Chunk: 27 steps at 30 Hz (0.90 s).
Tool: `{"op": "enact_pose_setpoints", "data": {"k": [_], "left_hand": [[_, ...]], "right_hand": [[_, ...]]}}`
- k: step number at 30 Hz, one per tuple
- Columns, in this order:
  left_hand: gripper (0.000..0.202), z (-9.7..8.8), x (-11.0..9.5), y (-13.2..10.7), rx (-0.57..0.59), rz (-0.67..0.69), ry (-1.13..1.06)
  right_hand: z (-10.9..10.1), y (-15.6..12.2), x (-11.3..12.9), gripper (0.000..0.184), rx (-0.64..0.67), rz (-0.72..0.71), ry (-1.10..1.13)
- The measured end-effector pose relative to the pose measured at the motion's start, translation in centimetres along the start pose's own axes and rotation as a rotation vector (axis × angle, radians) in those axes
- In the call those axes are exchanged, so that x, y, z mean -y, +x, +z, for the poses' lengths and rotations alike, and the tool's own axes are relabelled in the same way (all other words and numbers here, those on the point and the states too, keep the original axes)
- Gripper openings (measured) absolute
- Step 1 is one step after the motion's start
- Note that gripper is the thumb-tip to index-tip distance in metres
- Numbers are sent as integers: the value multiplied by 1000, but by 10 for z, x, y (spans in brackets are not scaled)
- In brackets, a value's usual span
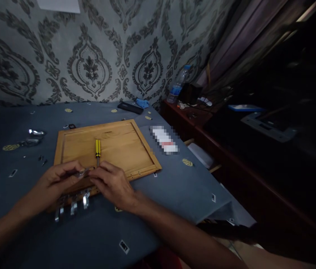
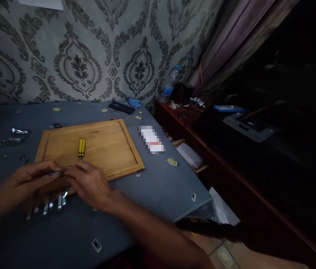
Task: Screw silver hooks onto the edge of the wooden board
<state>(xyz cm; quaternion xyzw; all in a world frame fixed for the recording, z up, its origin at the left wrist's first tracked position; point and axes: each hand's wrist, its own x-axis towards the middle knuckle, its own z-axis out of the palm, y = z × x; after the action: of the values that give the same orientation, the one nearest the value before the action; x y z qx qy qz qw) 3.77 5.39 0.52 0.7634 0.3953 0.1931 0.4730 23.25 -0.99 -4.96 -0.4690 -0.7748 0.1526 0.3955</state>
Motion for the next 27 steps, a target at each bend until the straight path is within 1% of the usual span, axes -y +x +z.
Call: {"op": "enact_pose_setpoints", "data": {"k": [4,8,9,11,13,17,22,27], "left_hand": [[30,1,1,0,26,-6,-37],[27,3,-2,2,17,62,-94],[25,3,-2,3,15,56,-90],[27,3,-3,4,-3,43,-90],[30,2,-2,4,-29,50,-97],[35,-3,1,2,-90,36,-121],[37,-10,6,1,-144,48,-121],[32,-9,18,1,-161,92,-104]], "right_hand": [[-2,1,0,24,-47,6,-43],[-5,1,0,19,-80,7,-34],[-5,1,1,17,-86,7,-18],[-7,1,2,13,-102,6,30],[-9,2,2,13,-131,20,83],[-11,5,0,9,-177,57,173],[-11,7,1,10,-172,97,220],[-10,8,2,11,-142,156,254]]}}
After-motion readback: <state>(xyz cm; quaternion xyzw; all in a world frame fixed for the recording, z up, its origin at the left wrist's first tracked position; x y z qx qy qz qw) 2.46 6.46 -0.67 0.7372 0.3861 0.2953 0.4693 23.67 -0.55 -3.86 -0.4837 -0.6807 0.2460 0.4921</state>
